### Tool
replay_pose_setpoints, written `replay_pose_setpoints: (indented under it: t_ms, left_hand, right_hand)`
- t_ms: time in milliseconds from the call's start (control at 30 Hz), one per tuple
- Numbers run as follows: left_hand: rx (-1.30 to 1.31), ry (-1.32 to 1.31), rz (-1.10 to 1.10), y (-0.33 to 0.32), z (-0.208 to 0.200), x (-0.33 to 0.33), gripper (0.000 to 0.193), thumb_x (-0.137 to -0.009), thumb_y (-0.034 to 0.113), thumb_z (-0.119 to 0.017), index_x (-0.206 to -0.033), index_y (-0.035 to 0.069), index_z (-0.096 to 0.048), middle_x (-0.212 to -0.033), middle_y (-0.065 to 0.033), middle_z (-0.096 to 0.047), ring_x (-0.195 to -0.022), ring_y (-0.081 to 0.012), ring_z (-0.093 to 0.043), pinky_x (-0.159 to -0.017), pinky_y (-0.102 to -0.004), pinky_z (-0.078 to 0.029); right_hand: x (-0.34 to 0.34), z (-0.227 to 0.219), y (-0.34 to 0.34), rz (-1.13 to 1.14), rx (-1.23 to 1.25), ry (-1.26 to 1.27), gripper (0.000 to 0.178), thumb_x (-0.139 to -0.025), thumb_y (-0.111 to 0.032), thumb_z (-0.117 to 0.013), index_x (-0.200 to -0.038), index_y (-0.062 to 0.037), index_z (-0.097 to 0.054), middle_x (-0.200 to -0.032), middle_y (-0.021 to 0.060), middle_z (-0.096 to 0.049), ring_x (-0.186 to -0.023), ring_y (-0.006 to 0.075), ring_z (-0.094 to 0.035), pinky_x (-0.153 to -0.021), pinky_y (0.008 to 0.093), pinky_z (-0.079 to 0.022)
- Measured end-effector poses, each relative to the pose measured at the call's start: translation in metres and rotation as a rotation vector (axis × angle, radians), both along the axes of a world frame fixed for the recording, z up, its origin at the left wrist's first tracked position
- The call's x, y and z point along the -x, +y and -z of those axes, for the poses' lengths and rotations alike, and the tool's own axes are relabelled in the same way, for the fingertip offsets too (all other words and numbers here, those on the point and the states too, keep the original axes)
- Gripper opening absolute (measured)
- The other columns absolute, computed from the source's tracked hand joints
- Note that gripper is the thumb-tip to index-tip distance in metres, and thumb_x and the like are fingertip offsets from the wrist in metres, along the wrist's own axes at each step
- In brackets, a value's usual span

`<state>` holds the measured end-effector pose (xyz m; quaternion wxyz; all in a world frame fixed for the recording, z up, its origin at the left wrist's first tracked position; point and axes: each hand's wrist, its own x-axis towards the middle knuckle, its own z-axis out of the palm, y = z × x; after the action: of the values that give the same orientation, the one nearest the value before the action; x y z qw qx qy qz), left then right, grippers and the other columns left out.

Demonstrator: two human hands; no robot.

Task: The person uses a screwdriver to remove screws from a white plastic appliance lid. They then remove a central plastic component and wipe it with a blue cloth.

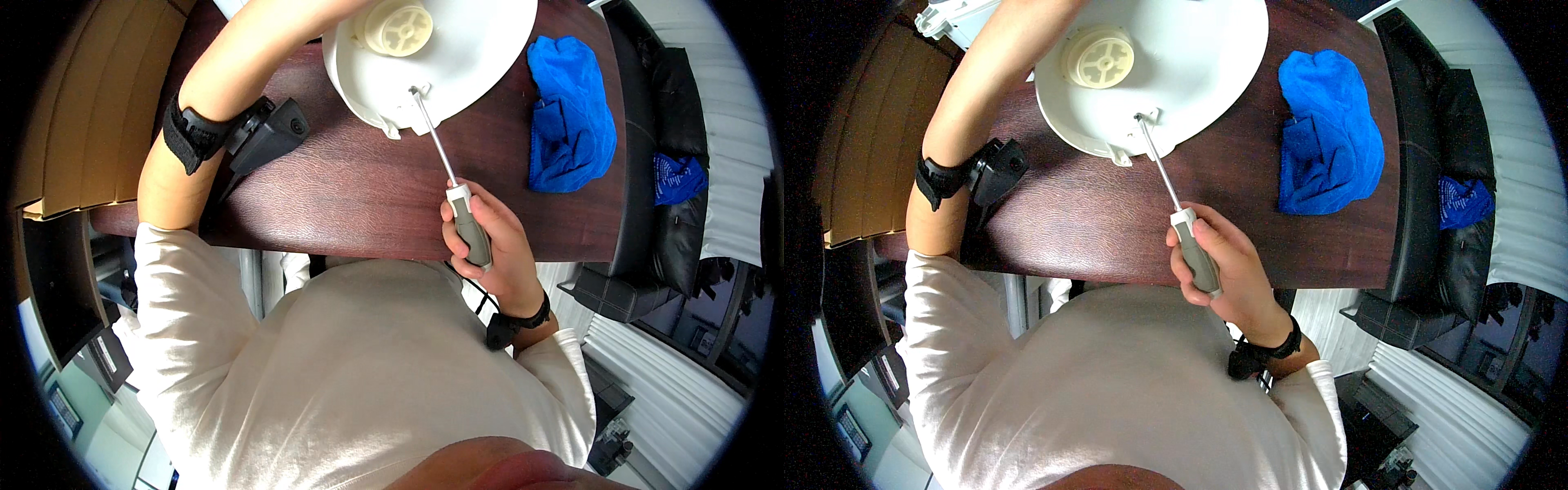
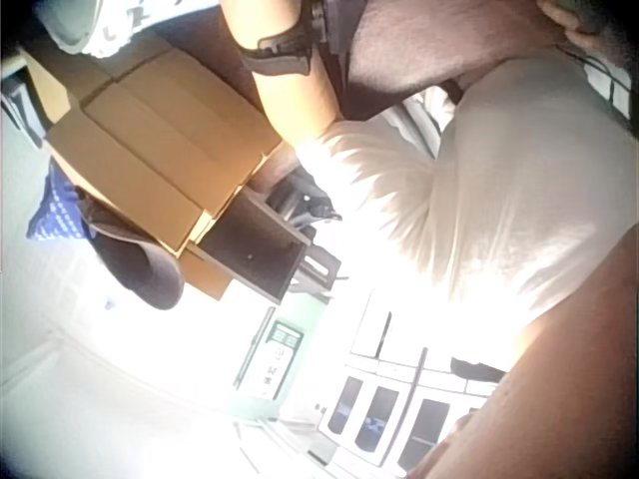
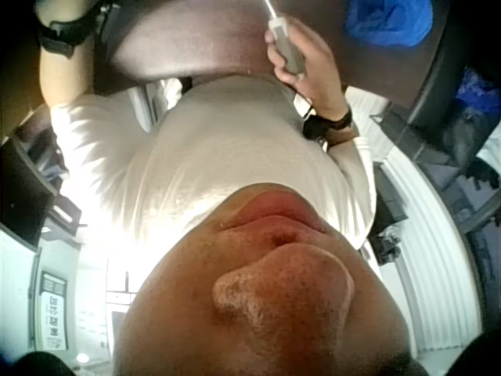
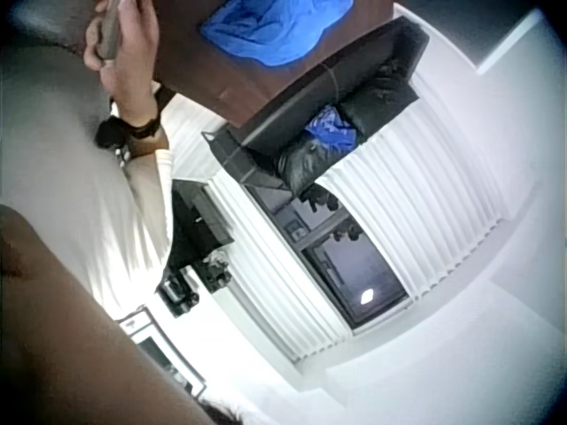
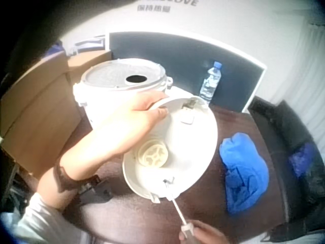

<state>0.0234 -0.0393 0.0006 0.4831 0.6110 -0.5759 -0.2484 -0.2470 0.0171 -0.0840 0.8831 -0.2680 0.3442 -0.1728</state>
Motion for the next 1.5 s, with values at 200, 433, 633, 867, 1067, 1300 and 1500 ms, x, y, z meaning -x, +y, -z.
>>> replay_pose_setpoints:
  t_ms: [200, 433, 633, 867, 1067, 1300, 1500]
  left_hand:
    - [0.069, -0.046, 0.001, 0.016, -0.010, 0.012, 0.030, -0.091, 0.014, -0.046, -0.112, -0.003, -0.057, -0.101, -0.0132, -0.063, -0.096, -0.0202, -0.058, -0.087, -0.0309, -0.044]
    - [0.137, -0.140, -0.010, 0.024, -0.014, 0.017, 0.026, -0.090, 0.014, -0.045, -0.108, -0.001, -0.058, -0.098, -0.0131, -0.063, -0.093, -0.0199, -0.058, -0.085, -0.0312, -0.044]
    - [0.121, -0.077, 0.020, 0.022, -0.013, 0.013, 0.026, -0.090, 0.014, -0.045, -0.108, -0.001, -0.058, -0.097, -0.0132, -0.063, -0.092, -0.0201, -0.058, -0.084, -0.0312, -0.044]
    - [0.091, -0.029, 0.031, 0.023, -0.017, 0.012, 0.027, -0.091, 0.014, -0.046, -0.109, -0.001, -0.058, -0.098, -0.0128, -0.063, -0.093, -0.0202, -0.058, -0.084, -0.0306, -0.044]
    - [0.131, -0.095, -0.013, 0.021, -0.012, 0.016, 0.028, -0.091, 0.014, -0.046, -0.111, -0.001, -0.058, -0.098, -0.0125, -0.063, -0.093, -0.0196, -0.058, -0.084, -0.0302, -0.044]
    - [0.137, -0.080, -0.005, 0.022, -0.013, 0.015, 0.027, -0.091, 0.014, -0.046, -0.110, -0.001, -0.058, -0.098, -0.0121, -0.063, -0.092, -0.0190, -0.058, -0.084, -0.0299, -0.044]
    - [0.112, -0.116, -0.006, 0.021, -0.014, 0.015, 0.027, -0.091, 0.014, -0.046, -0.109, -0.001, -0.058, -0.097, -0.0123, -0.063, -0.093, -0.0190, -0.058, -0.084, -0.0302, -0.044]
  right_hand:
    - [-0.001, -0.004, -0.006, -0.043, 0.056, 0.029, 0.031, -0.098, -0.019, -0.041, -0.124, -0.0034, -0.042, -0.094, 0.0080, -0.053, -0.058, 0.0088, -0.047, -0.037, 0.0203, -0.031]
    - [0.001, -0.015, -0.024, -0.224, 0.960, 0.481, 0.028, -0.092, -0.010, -0.051, -0.119, -0.0028, -0.047, -0.092, 0.0096, -0.059, -0.063, 0.0155, -0.056, -0.048, 0.0263, -0.042]
    - [0.003, -0.013, -0.021, -0.207, 1.471, 0.681, 0.026, -0.089, -0.008, -0.054, -0.113, -0.0012, -0.050, -0.090, 0.0140, -0.062, -0.074, 0.0244, -0.064, -0.065, 0.0337, -0.049]
    - [0.011, -0.004, -0.009, -0.105, 0.482, 0.215, 0.029, -0.097, -0.014, -0.041, -0.123, -0.0010, -0.042, -0.091, 0.0089, -0.054, -0.054, 0.0094, -0.048, -0.038, 0.0215, -0.034]
    - [0.004, 0.001, -0.007, -0.019, 0.261, 0.077, 0.031, -0.098, -0.016, -0.038, -0.125, -0.0003, -0.038, -0.090, 0.0100, -0.052, -0.051, 0.0084, -0.045, -0.035, 0.0207, -0.031]
    - [0.000, 0.007, -0.008, -0.034, 0.186, 0.017, 0.030, -0.099, -0.017, -0.037, -0.123, 0.0002, -0.038, -0.091, 0.0105, -0.051, -0.050, 0.0080, -0.045, -0.034, 0.0200, -0.032]
    - [-0.002, 0.009, -0.007, -0.059, 0.248, 0.074, 0.031, -0.098, -0.017, -0.038, -0.124, 0.0003, -0.038, -0.091, 0.0091, -0.051, -0.051, 0.0079, -0.045, -0.035, 0.0200, -0.033]
